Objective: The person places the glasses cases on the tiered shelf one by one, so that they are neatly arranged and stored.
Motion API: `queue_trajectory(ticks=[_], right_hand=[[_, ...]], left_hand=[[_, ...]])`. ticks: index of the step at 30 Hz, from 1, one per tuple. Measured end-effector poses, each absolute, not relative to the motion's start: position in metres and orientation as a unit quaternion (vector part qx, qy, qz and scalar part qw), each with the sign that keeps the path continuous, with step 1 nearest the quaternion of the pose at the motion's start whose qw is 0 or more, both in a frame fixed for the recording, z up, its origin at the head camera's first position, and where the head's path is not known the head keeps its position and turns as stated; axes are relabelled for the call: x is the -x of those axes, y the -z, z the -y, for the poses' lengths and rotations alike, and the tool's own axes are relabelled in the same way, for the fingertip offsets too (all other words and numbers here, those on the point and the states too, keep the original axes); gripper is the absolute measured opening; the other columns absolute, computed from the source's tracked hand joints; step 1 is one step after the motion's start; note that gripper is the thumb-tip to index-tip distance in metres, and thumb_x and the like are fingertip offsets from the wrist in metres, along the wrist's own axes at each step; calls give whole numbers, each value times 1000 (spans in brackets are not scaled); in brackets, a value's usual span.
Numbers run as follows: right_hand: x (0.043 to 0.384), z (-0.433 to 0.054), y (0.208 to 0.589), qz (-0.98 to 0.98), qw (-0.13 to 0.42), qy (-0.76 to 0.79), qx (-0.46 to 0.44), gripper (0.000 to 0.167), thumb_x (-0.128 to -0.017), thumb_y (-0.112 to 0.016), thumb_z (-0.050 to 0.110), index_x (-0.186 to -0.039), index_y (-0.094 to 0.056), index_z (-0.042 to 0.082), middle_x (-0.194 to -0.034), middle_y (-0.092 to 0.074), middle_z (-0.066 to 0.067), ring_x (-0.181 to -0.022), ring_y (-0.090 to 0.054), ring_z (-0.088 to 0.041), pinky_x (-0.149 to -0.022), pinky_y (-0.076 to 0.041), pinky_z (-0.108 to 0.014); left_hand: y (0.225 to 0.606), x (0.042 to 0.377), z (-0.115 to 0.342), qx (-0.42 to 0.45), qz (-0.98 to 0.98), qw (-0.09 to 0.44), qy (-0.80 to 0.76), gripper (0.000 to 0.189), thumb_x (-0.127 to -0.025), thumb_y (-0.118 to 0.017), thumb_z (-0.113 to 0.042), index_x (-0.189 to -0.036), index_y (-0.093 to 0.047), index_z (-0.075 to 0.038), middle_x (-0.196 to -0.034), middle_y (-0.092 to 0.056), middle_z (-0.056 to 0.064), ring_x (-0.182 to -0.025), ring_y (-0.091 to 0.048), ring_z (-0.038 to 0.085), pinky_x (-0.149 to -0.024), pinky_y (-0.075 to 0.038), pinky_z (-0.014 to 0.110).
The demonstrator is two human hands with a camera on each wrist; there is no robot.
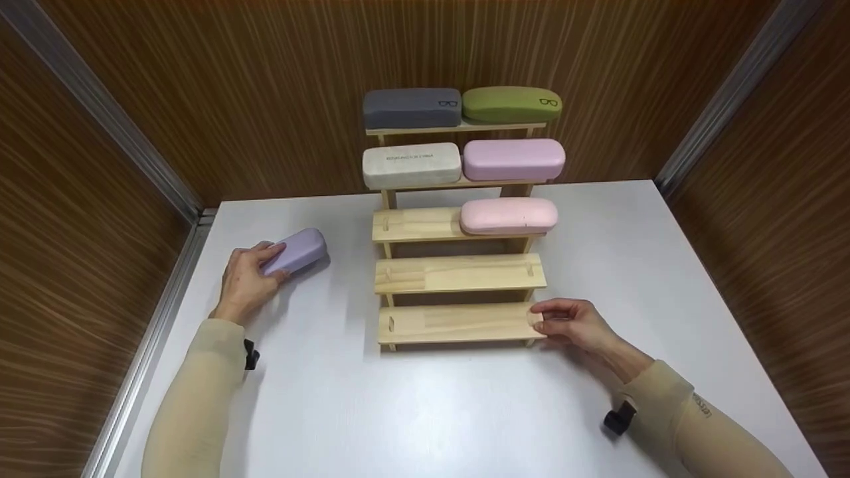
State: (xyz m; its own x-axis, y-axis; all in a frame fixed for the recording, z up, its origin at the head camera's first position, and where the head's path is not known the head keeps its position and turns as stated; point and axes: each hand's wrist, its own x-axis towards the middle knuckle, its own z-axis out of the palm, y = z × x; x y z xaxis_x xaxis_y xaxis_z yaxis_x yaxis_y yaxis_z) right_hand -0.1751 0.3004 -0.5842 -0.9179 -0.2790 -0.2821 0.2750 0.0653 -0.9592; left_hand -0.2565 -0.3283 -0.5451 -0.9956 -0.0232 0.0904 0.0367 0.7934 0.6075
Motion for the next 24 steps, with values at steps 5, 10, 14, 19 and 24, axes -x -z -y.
queue_trajectory(ticks=[5,10,14,19,24], right_hand=[[175,-301,583,-696,206,687,4,31,-97,-79,-6,-121,-84,13,-97,-81,11,-90,-80,-4,-82,-70,-24],[174,-301,583,-690,206,694,11,31,-97,-79,-7,-121,-84,13,-96,-81,10,-89,-80,-4,-81,-70,-24],[174,-301,584,-692,204,693,10,31,-96,-81,-5,-120,-85,13,-96,-82,9,-89,-79,-4,-81,-70,-23],[175,-301,584,-699,199,687,14,30,-95,-84,-3,-120,-85,12,-96,-81,8,-89,-78,-4,-81,-69,-22],[175,-302,584,-695,205,689,7,29,-96,-82,-4,-119,-85,14,-95,-80,10,-90,-79,-4,-83,-69,-22]], left_hand=[[540,252,327,16,946,50,319,60,-97,-80,-14,-156,-67,-12,-167,-59,23,-143,-52,44,-121,-40,60],[534,245,326,24,946,45,321,60,-97,-80,-14,-156,-67,-12,-168,-58,21,-142,-52,42,-119,-40,57],[527,241,326,32,946,45,318,60,-96,-81,-14,-155,-68,-13,-167,-59,21,-141,-54,42,-118,-41,57],[517,237,324,45,946,48,316,59,-96,-81,-12,-154,-69,-13,-166,-60,21,-139,-56,43,-117,-42,58],[508,235,321,67,942,61,323,59,-93,-84,-10,-150,-72,-11,-163,-64,20,-137,-58,42,-116,-42,57]])
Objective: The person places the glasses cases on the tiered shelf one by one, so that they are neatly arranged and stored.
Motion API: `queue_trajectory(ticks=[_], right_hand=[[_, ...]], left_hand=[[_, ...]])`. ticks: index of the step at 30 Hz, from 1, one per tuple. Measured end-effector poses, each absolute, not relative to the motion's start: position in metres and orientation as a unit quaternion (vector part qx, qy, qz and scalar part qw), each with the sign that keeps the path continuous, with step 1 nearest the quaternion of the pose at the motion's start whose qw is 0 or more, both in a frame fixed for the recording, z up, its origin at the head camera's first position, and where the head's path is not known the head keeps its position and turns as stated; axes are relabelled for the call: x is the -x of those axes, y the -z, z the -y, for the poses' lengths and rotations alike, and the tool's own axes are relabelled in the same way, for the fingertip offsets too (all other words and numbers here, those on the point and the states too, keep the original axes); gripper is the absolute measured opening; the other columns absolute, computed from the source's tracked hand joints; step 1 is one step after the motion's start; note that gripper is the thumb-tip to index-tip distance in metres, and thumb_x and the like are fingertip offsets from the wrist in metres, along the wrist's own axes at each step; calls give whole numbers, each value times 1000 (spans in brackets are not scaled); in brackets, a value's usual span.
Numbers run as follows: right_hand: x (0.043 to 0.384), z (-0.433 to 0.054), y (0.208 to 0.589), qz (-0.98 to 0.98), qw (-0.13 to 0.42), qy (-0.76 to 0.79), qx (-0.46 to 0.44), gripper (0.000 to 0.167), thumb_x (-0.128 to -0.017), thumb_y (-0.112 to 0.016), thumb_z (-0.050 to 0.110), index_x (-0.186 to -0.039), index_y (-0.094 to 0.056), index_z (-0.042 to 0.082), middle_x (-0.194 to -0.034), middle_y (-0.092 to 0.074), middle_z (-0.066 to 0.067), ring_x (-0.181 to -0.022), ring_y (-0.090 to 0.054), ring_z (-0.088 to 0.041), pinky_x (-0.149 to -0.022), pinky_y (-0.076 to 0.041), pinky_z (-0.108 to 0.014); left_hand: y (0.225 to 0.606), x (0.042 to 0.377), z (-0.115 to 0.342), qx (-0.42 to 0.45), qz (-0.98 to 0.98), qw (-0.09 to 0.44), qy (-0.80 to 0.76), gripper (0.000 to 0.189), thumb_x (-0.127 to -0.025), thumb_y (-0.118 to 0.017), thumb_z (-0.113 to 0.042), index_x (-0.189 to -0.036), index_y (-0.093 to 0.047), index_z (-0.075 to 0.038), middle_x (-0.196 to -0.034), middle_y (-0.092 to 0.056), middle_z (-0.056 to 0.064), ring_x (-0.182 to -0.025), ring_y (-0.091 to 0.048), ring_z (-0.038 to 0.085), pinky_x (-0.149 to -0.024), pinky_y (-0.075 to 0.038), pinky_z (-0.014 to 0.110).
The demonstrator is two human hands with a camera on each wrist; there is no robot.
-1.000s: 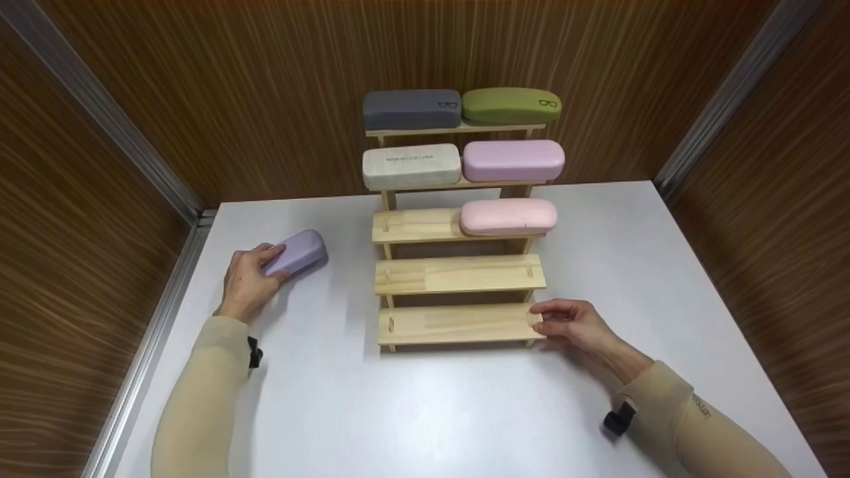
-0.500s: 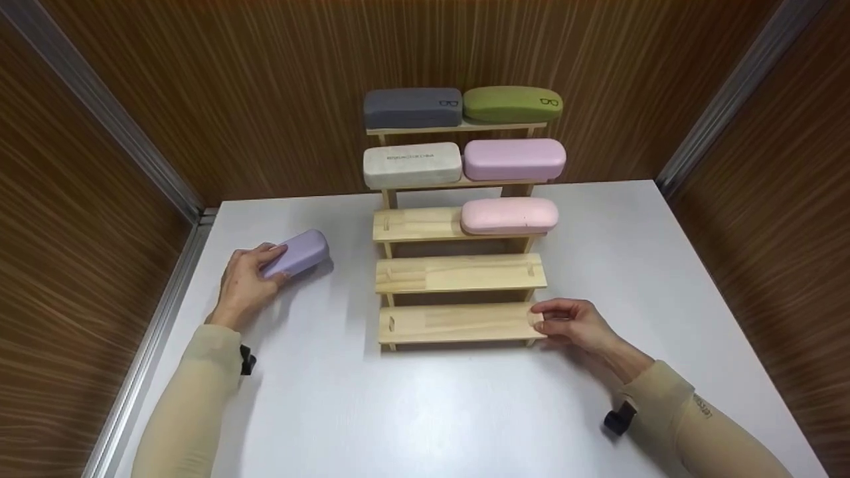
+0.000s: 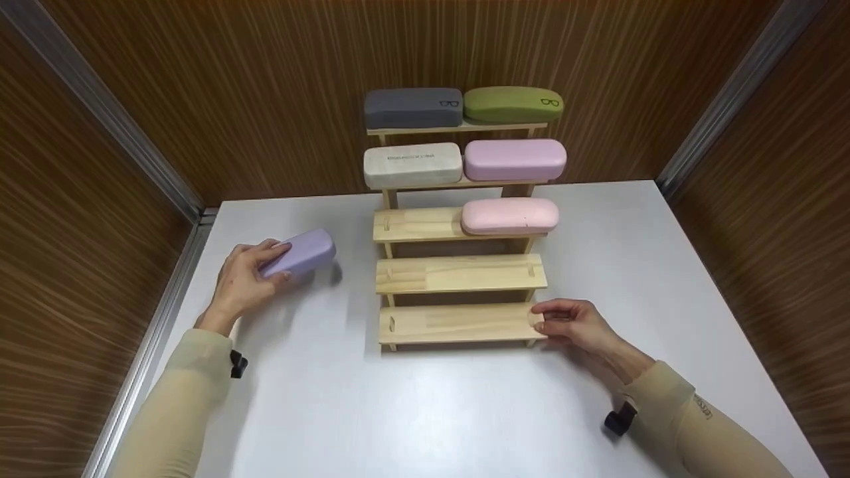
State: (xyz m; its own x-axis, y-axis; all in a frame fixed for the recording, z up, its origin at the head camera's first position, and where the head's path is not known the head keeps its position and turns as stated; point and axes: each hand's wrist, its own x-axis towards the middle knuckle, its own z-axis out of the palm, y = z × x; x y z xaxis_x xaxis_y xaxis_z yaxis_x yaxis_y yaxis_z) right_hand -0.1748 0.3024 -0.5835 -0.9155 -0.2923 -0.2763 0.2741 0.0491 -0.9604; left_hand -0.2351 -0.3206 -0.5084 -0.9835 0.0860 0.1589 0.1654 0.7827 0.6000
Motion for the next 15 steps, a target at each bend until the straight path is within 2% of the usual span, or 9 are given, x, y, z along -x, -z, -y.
queue_trajectory(ticks=[10,15], right_hand=[[174,-303,582,-697,208,687,15,29,-99,-78,-5,-120,-85,14,-97,-81,11,-89,-79,-3,-81,-70,-23],[174,-303,582,-697,208,686,18,30,-98,-78,-6,-120,-84,13,-97,-82,11,-90,-79,-3,-81,-70,-24]], left_hand=[[484,233,306,99,936,68,332,56,-94,-87,-13,-148,-74,-16,-161,-67,15,-135,-60,40,-114,-43,54],[473,233,300,115,931,72,338,55,-94,-87,-12,-147,-76,-17,-160,-68,16,-136,-61,41,-113,-43,55]])
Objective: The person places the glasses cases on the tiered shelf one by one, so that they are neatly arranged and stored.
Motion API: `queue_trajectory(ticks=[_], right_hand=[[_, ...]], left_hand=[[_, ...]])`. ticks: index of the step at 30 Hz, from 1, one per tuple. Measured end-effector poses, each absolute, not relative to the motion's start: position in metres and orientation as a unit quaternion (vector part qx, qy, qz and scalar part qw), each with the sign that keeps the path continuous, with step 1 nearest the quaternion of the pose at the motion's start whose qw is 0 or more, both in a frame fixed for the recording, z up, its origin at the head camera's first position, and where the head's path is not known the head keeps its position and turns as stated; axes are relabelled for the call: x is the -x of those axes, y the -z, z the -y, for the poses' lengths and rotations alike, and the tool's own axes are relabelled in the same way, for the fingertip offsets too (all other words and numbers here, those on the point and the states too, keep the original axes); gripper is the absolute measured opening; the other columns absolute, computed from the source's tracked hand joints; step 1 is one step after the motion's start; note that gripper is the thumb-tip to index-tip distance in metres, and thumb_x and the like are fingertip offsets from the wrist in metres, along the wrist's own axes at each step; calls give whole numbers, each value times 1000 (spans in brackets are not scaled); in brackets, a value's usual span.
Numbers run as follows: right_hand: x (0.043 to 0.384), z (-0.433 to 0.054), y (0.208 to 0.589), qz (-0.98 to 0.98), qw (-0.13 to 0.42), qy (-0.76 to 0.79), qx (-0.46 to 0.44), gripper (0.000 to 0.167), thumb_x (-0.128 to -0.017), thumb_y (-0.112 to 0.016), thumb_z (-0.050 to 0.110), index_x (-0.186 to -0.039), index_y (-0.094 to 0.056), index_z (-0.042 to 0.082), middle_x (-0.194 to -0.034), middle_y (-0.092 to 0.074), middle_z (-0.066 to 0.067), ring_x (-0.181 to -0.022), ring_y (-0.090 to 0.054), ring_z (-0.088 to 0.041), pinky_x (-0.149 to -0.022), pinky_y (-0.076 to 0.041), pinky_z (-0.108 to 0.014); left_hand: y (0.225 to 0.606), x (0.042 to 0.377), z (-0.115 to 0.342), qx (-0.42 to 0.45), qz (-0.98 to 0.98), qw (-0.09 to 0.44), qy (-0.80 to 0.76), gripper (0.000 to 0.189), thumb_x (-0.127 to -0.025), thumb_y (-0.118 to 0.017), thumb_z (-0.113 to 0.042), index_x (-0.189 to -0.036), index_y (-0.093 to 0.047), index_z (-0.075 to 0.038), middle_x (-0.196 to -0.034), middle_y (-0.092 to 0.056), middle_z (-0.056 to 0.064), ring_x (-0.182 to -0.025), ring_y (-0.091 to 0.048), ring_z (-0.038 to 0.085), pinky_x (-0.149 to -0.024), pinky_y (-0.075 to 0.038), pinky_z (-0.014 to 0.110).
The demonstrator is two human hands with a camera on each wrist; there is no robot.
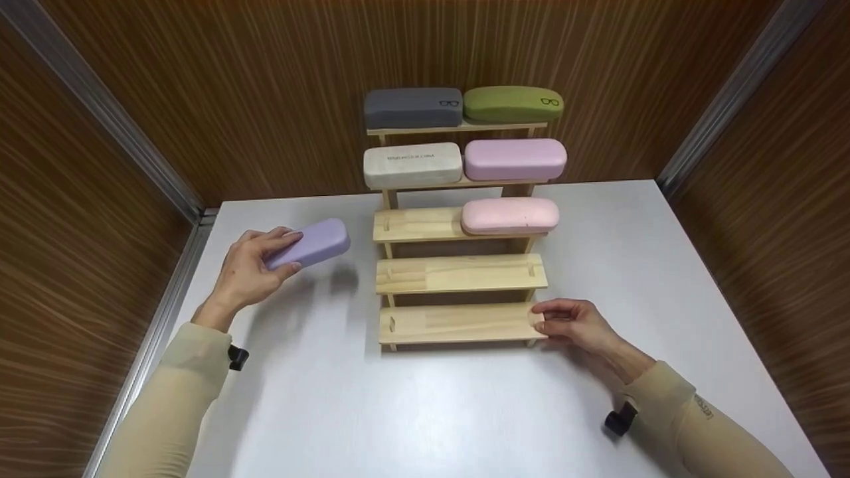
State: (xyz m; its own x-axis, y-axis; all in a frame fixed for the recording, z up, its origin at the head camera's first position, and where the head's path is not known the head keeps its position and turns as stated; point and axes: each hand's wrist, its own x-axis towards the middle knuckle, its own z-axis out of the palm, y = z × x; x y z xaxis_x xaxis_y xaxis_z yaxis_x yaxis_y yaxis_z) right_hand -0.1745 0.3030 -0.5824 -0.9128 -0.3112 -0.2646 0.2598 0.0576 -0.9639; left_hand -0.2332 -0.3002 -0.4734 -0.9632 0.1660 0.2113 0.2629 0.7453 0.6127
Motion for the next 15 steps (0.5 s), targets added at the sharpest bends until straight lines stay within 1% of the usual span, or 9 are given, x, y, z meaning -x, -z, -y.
queue_trajectory(ticks=[7,10,15], right_hand=[[174,-303,583,-699,209,684,15,30,-99,-78,-5,-121,-84,14,-97,-81,11,-89,-79,-3,-79,-71,-26],[174,-303,583,-698,211,685,16,29,-99,-78,-4,-121,-84,14,-98,-81,11,-90,-80,-4,-80,-71,-27],[174,-301,583,-692,210,690,5,29,-97,-81,-3,-118,-85,16,-96,-80,10,-89,-78,-3,-81,-71,-26]], left_hand=[[460,235,293,139,929,80,333,53,-93,-88,-11,-145,-77,-16,-157,-70,16,-134,-63,41,-107,-49,52],[453,234,289,147,926,80,337,53,-93,-88,-10,-144,-78,-17,-156,-71,16,-133,-63,40,-106,-49,51],[441,234,281,160,920,82,348,54,-91,-88,-10,-143,-79,-18,-157,-71,16,-135,-62,40,-113,-43,54]])
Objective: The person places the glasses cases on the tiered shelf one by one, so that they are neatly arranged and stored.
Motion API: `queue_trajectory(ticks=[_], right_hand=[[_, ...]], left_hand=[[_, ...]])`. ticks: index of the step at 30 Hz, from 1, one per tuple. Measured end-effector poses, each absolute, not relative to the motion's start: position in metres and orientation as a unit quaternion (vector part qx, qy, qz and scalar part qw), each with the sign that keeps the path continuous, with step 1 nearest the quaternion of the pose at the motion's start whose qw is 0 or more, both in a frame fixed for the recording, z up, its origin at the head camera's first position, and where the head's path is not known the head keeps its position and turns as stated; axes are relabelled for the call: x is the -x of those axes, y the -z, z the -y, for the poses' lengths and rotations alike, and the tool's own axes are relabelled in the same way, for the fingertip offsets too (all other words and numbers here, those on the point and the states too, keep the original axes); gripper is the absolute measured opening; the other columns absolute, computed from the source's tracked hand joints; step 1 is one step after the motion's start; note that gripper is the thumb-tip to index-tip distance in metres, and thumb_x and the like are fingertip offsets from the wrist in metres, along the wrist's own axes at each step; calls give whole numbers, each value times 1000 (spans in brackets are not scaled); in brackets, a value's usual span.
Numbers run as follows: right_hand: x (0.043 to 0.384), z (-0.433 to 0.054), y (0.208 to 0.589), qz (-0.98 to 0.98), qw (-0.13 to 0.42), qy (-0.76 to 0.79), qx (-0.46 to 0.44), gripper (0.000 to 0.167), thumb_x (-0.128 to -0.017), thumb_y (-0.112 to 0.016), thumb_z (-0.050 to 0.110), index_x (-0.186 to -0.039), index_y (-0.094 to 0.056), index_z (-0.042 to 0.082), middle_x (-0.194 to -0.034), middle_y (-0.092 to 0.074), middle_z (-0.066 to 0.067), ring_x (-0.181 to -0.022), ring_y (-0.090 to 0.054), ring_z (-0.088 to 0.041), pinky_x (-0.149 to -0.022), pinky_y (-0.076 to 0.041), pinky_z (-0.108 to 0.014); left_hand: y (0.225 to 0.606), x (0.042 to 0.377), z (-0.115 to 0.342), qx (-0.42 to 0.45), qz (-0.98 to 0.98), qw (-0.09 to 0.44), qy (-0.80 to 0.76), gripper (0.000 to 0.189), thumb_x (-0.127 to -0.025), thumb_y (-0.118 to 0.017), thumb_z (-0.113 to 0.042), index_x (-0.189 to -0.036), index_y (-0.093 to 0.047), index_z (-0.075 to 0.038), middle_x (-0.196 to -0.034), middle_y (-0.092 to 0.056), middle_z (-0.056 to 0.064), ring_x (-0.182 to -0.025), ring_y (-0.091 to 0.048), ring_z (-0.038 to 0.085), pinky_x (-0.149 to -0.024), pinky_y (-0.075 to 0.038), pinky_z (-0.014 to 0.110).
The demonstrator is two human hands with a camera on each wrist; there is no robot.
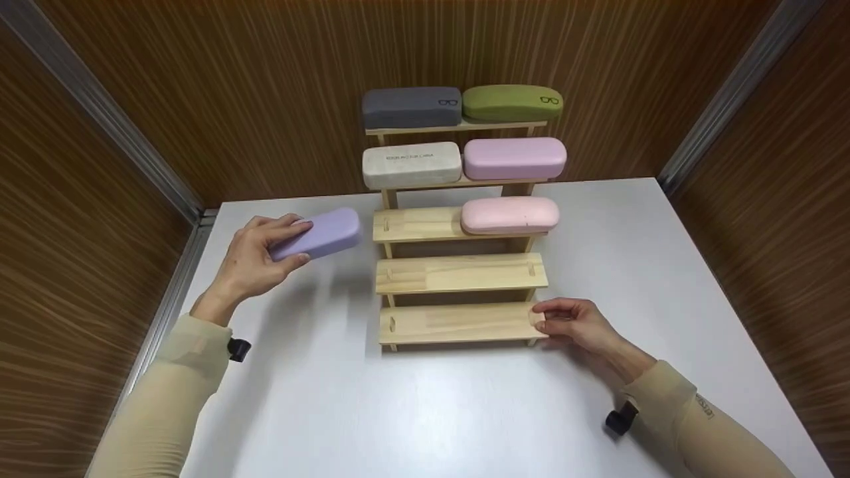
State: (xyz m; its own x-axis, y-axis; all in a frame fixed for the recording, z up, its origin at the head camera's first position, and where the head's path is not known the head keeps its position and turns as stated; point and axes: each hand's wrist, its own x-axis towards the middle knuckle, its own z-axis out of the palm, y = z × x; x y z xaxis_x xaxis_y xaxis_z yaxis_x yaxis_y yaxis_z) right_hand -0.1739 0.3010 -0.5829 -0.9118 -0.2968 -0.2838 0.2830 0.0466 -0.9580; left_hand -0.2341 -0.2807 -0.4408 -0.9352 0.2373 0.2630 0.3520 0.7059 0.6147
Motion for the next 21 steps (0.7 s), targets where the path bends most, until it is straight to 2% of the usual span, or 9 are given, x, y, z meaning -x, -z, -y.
queue_trajectory(ticks=[9,14,21], right_hand=[[174,-303,582,-698,204,686,17,30,-97,-79,-6,-120,-84,13,-95,-81,11,-89,-77,-2,-82,-69,-21],[175,-303,582,-698,206,686,13,30,-98,-78,-6,-120,-85,14,-96,-82,11,-90,-78,-2,-82,-70,-22],[174,-303,583,-701,205,683,12,28,-96,-83,-2,-120,-85,14,-97,-80,10,-89,-78,-3,-80,-70,-24]], left_hand=[[424,240,260,188,916,78,347,54,-92,-87,-11,-145,-77,-18,-160,-68,16,-137,-61,39,-111,-47,51],[418,246,247,198,914,68,347,55,-92,-88,-14,-146,-77,-19,-162,-67,15,-140,-59,39,-115,-46,54],[413,255,226,213,913,60,344,55,-92,-88,-17,-146,-77,-21,-160,-69,10,-137,-60,37,-111,-48,52]])
